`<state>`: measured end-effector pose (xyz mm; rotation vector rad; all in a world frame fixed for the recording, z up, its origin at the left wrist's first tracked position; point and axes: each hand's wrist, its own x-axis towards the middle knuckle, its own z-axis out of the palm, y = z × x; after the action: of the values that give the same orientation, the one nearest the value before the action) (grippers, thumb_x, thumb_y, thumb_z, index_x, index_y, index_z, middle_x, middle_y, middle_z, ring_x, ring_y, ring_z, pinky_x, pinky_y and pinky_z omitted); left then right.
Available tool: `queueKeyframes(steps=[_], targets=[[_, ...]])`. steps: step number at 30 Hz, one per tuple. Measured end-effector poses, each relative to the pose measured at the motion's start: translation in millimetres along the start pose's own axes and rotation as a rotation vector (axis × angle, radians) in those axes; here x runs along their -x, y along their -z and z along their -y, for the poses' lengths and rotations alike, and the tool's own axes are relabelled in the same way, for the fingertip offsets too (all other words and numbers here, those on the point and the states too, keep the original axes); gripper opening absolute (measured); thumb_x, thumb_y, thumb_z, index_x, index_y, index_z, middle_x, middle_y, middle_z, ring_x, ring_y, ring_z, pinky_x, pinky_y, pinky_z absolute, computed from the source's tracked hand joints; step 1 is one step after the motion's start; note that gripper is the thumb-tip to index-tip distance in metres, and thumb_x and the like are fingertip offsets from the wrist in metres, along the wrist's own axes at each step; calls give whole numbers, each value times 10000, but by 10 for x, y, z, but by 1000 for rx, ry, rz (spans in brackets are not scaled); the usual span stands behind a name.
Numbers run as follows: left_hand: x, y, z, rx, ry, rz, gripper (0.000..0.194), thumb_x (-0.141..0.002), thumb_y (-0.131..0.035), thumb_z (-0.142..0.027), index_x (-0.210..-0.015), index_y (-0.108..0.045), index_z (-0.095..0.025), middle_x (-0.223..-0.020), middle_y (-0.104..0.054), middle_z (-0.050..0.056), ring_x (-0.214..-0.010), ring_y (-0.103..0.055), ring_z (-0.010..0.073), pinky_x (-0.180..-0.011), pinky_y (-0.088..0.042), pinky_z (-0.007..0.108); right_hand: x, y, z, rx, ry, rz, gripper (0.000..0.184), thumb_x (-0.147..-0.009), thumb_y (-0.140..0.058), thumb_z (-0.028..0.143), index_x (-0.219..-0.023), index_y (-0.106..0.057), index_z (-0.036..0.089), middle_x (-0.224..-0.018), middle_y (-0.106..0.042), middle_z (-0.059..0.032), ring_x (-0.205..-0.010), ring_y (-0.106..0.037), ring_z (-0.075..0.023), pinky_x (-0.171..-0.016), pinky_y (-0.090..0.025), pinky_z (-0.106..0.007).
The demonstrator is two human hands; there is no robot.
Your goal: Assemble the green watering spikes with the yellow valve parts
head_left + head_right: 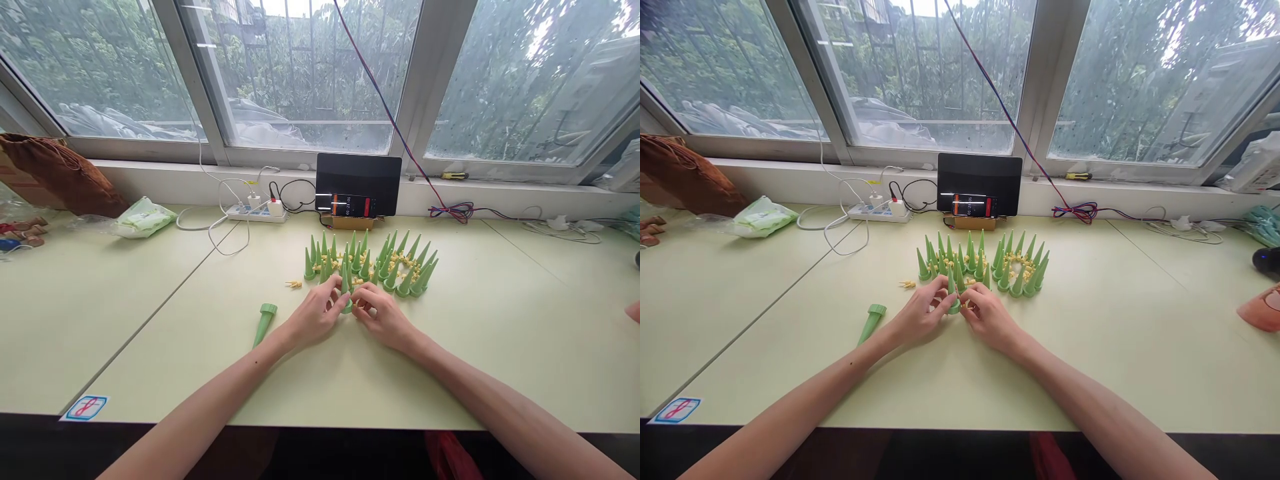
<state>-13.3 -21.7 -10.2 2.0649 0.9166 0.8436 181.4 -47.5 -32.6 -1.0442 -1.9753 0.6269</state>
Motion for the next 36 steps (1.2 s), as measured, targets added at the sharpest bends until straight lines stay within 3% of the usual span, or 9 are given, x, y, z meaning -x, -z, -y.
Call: queueKeyframes(steps=[6, 11, 15, 19, 24, 36], targets=[[-9, -10, -14, -56, -46, -22, 164, -967, -498, -364, -979, -496, -200, -808, -590, 11, -718, -591, 151, -595, -472, 252, 2, 0, 31, 28, 37, -26, 114, -882, -516, 101, -865, -571, 199, -785, -564, -11, -666, -539, -143, -610, -460, -268], [-35, 18, -1, -58, -81, -48, 163, -924, -563, -337, -872, -535, -186, -850, -589, 28, -736, -602, 149, -611, -522, 257, -2, -12, 23, 42, 36, -34, 87, -889, -530, 130, -841, -550, 200, -766, -570, -9, -671, -541, -149, -616, -458, -273], [-50, 69, -26, 136, 7, -58, 213, -922, -589, -360, -836, -520, -178, -767, -581, 12, -678, -622, 149, -606, -559, 278, -12, -2, 37, 11, 23, -67, 60, -900, -540, 149, -873, -557, 200, -797, -589, -17, -686, -563, -151, -639, -486, -281], [-62, 123, -80, 385, 44, -62, 251, -917, -606, -410, -940, -595, -161, -960, -642, 71, -737, -652, 166, -549, -576, 276, -13, 17, 60, 27, 27, -101, 56, -927, -550, 186, -913, -600, 207, -842, -617, -35, -721, -589, -166, -674, -509, -306], [-70, 149, -110, 466, 62, -49, 312, -916, -610, -434, -1046, -645, -152, -1106, -650, 112, -758, -651, 166, -534, -585, 277, -9, 22, 52, 31, 34, -105, 134, -959, -544, 232, -916, -669, 213, -912, -651, -66, -751, -620, -178, -676, -527, -316], [-75, 114, -102, 490, 52, 7, 281, -902, -644, -418, -1023, -633, -165, -982, -680, 87, -858, -680, 202, -606, -620, 304, -11, 10, 46, -4, 33, -130, 128, -938, -579, 211, -1009, -686, 213, -882, -650, -53, -735, -618, -173, -688, -534, -323]])
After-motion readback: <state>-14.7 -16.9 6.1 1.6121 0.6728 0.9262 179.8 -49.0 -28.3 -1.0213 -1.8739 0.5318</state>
